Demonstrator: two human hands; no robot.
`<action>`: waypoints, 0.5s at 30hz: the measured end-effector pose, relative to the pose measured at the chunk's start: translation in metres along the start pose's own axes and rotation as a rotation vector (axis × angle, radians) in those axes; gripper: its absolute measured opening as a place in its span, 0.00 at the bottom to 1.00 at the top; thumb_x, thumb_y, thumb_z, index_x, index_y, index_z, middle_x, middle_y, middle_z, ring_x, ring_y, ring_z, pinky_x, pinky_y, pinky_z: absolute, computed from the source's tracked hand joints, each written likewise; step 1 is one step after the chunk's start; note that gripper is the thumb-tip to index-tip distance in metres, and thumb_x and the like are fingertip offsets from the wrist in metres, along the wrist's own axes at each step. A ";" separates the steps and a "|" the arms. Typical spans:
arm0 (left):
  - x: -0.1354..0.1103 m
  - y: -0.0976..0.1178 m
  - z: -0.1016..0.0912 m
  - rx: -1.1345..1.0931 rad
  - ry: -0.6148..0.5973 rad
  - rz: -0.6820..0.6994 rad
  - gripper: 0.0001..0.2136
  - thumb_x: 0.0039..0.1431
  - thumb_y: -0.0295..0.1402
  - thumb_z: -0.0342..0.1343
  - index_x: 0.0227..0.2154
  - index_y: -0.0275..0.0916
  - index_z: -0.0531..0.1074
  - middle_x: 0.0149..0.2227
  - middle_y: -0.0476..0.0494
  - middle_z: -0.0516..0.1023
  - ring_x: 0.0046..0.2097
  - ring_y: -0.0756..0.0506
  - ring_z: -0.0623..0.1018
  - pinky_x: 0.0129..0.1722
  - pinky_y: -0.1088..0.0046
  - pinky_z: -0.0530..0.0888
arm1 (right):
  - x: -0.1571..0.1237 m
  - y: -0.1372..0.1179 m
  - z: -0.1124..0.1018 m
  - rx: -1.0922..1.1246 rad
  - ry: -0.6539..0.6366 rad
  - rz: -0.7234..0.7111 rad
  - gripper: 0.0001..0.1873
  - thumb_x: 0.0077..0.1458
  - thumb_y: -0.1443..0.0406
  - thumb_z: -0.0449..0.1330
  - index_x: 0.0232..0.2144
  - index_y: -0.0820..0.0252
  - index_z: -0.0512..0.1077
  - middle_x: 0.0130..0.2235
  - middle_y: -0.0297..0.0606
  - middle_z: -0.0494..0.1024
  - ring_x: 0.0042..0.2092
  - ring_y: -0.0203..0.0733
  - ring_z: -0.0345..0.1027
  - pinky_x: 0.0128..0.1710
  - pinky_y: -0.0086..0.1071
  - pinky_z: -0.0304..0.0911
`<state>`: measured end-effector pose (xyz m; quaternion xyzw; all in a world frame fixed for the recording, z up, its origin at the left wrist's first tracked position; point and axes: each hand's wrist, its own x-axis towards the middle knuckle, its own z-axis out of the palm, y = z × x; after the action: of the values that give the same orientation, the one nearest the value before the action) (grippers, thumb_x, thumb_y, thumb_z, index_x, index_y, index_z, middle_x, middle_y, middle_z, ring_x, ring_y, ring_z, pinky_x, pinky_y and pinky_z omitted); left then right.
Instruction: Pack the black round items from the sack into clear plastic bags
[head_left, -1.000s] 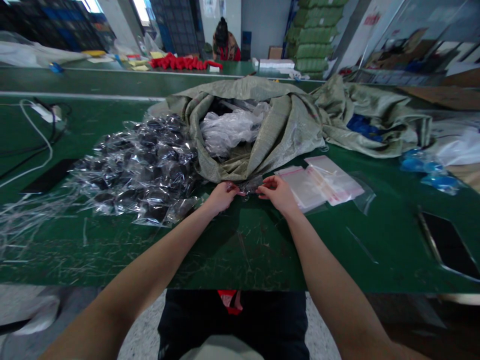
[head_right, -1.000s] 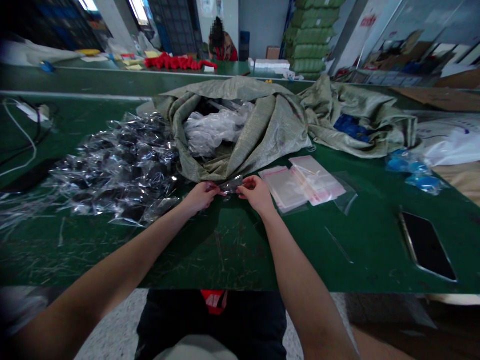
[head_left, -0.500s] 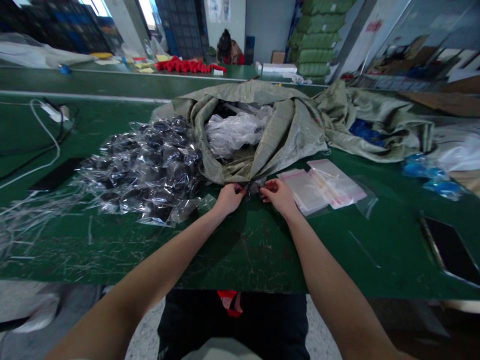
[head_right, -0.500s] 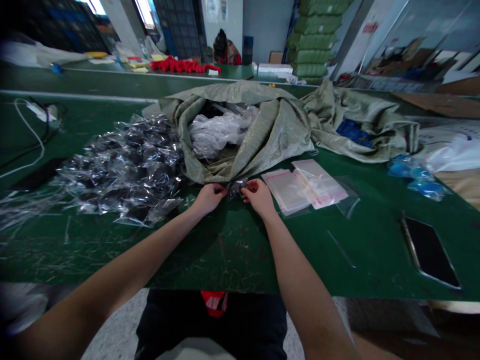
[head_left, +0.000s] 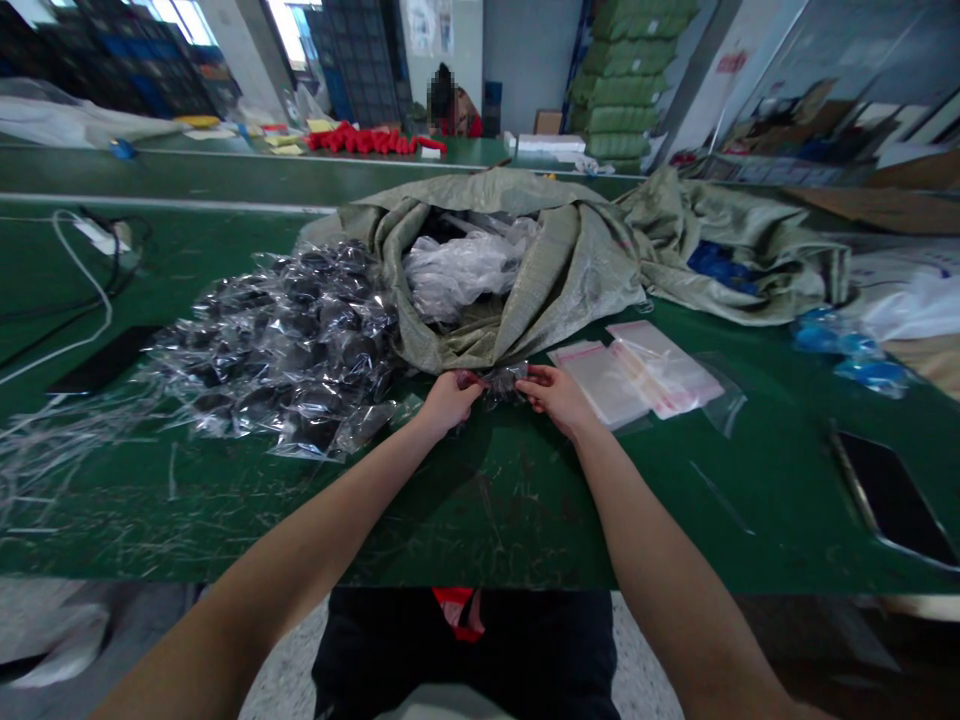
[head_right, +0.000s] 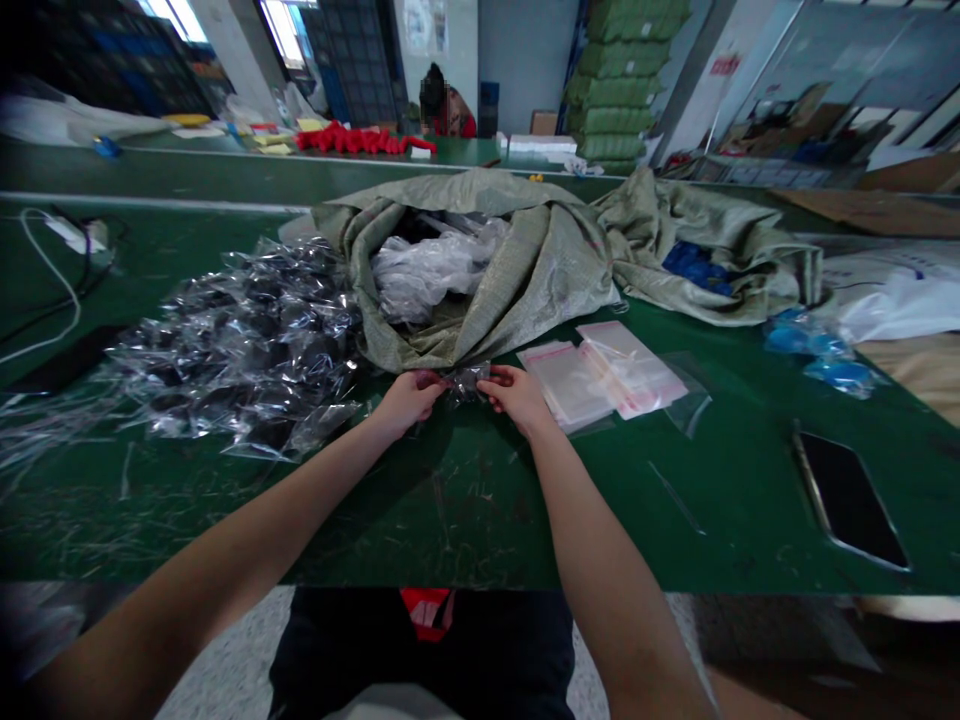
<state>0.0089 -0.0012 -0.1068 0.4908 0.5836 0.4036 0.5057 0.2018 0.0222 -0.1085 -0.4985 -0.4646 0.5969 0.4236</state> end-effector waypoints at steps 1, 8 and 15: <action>-0.001 0.000 0.000 -0.061 -0.012 -0.007 0.04 0.56 0.30 0.59 0.29 0.36 0.70 0.16 0.58 0.60 0.14 0.56 0.57 0.15 0.78 0.51 | 0.000 -0.001 -0.001 0.018 -0.007 0.012 0.21 0.39 0.67 0.71 0.38 0.62 0.72 0.27 0.30 0.75 0.20 0.25 0.59 0.15 0.19 0.54; -0.006 0.003 -0.001 -0.404 -0.040 -0.029 0.15 0.46 0.31 0.68 0.28 0.36 0.65 0.20 0.57 0.65 0.15 0.60 0.55 0.14 0.81 0.48 | -0.009 -0.013 -0.006 0.109 -0.070 0.054 0.23 0.33 0.63 0.74 0.34 0.61 0.74 0.22 0.26 0.71 0.21 0.25 0.58 0.18 0.20 0.53; -0.014 0.006 -0.007 -0.649 -0.331 -0.110 0.18 0.47 0.41 0.67 0.34 0.35 0.70 0.32 0.49 0.75 0.17 0.62 0.52 0.13 0.84 0.47 | -0.017 -0.020 -0.002 0.311 -0.125 0.002 0.22 0.31 0.62 0.75 0.31 0.60 0.73 0.24 0.25 0.72 0.22 0.24 0.57 0.21 0.22 0.55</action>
<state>0.0031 -0.0134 -0.0973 0.3315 0.3610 0.4549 0.7436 0.2067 0.0103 -0.0854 -0.3895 -0.3916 0.6918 0.4652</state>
